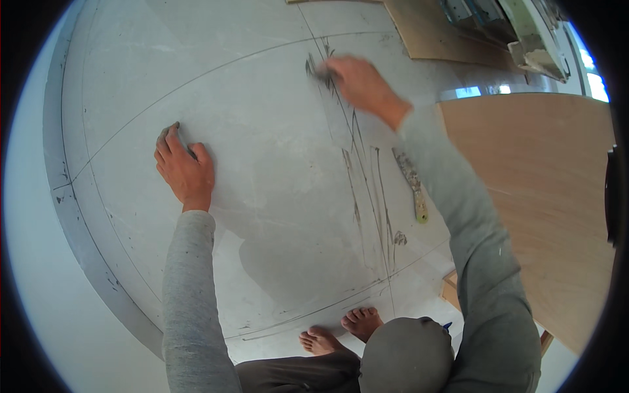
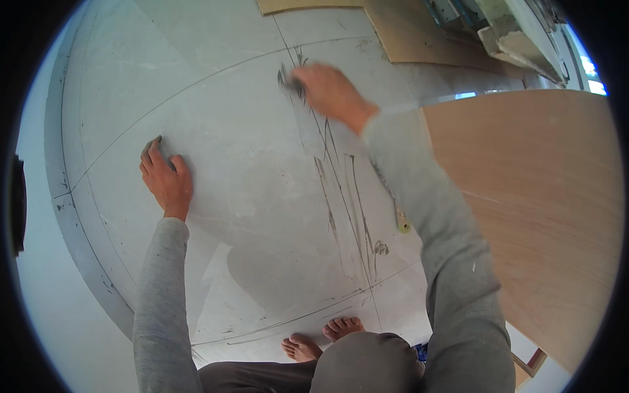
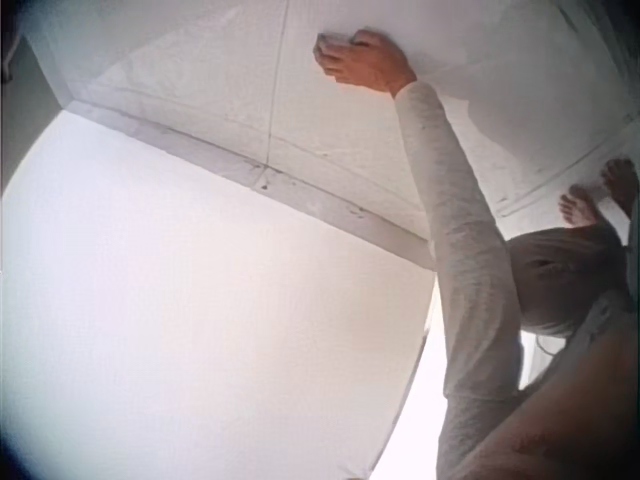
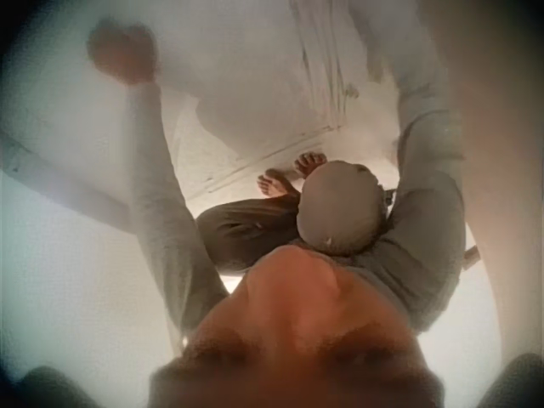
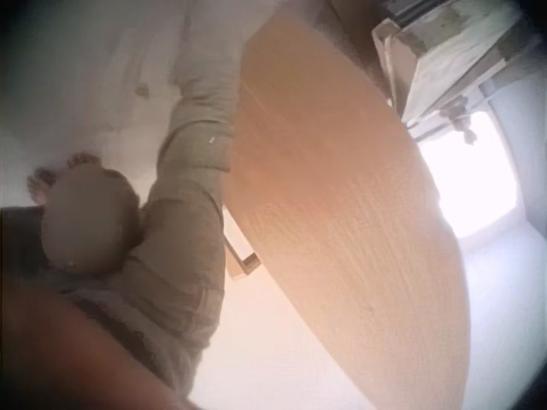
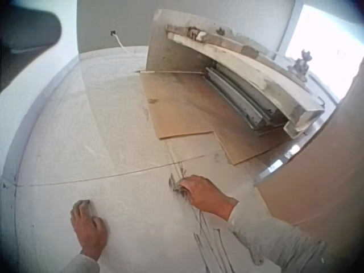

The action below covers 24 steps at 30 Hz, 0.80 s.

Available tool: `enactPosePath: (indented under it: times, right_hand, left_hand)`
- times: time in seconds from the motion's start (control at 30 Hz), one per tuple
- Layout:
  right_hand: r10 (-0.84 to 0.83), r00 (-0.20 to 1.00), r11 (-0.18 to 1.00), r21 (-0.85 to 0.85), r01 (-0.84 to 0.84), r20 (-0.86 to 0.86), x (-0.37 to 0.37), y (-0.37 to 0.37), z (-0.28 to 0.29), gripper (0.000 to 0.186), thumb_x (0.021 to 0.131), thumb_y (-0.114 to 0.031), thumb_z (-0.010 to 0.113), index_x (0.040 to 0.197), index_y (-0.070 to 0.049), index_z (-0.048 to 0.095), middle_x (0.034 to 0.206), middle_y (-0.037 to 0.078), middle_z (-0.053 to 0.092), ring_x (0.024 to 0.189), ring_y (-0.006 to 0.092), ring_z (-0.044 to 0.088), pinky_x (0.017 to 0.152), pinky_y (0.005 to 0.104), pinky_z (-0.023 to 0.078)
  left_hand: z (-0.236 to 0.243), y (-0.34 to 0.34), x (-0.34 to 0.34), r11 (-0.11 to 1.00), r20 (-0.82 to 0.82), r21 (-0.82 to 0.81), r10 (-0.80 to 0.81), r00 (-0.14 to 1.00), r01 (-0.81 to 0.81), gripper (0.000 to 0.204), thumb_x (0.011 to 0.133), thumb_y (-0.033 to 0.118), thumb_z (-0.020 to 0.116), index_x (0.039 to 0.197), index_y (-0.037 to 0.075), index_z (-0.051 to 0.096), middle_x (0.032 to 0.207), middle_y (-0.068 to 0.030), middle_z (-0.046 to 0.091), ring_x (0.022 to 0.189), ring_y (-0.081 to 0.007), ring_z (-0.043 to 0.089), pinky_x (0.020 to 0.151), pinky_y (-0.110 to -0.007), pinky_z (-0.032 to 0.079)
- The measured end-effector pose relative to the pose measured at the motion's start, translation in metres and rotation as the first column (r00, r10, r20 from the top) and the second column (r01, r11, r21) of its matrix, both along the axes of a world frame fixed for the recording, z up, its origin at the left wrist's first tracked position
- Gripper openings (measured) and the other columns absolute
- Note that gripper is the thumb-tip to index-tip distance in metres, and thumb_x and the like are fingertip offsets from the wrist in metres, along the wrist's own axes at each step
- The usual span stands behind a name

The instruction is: The person applies grout to the gaps between floor tiles using a small handheld scraper and a bowl of mixture, then wipes the excess away with a blue cloth.

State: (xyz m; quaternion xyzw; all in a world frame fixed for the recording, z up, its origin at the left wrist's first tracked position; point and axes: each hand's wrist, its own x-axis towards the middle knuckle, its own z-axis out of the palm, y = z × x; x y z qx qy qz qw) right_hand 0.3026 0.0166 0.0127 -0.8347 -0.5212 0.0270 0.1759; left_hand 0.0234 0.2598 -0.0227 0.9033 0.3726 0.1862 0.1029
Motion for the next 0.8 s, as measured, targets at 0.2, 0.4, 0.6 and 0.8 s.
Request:
enactPosePath:
  times: [0.2,0.4,0.6,0.8]
  right_hand:
    - [-0.179,0.925,0.982,-0.009,0.187,-0.336,-0.074,-0.035,0.034,0.029,0.087,0.004,0.057,0.113,-0.001,0.069,0.098,0.019,0.072,0.097,0.0398,0.067,0.088,0.0481,0.054]
    - [-0.21,0.959,0.954,0.256,0.158,0.191,-0.005,0.017,-0.002,0.029,0.085,0.004,0.059,0.112,0.0,0.07,0.1,0.018,0.073,0.095,0.0394,0.067,0.086,0.048,0.053]
    - [-0.261,0.965,0.965,0.0,0.261,0.012,-0.051,0.023,0.027,0.032,0.085,0.006,0.057,0.112,-0.005,0.071,0.102,0.017,0.074,0.101,0.039,0.065,0.088,0.0484,0.052]
    - [-0.234,0.972,0.972,-0.024,0.234,-0.008,0.048,0.055,0.006,0.034,0.087,0.004,0.053,0.116,-0.005,0.069,0.107,0.021,0.072,0.101,0.041,0.066,0.091,0.0475,0.053]
  left_hand:
    - [0.007,0.001,-0.002,1.0,-0.013,-0.005,0.023,1.0,-0.023,0.049,0.09,0.014,0.053,0.139,0.009,0.053,0.144,-0.011,0.052,0.135,-0.0315,0.045,0.111,-0.046,0.036]
    - [-0.006,-0.007,0.012,1.0,0.021,-0.016,-0.011,1.0,0.011,0.049,0.09,0.014,0.054,0.139,0.009,0.053,0.144,-0.0111,0.052,0.135,-0.032,0.045,0.111,-0.046,0.036]
    - [0.003,0.005,-0.006,1.0,-0.016,0.017,0.017,1.0,-0.017,0.049,0.09,0.014,0.053,0.139,0.009,0.054,0.144,-0.0114,0.052,0.135,-0.0326,0.045,0.111,-0.047,0.037]
    - [-0.002,-0.003,0.005,1.0,-0.008,-0.012,-0.011,1.0,0.011,0.048,0.092,0.014,0.052,0.14,0.007,0.053,0.146,-0.013,0.051,0.135,-0.0348,0.046,0.112,-0.047,0.037]
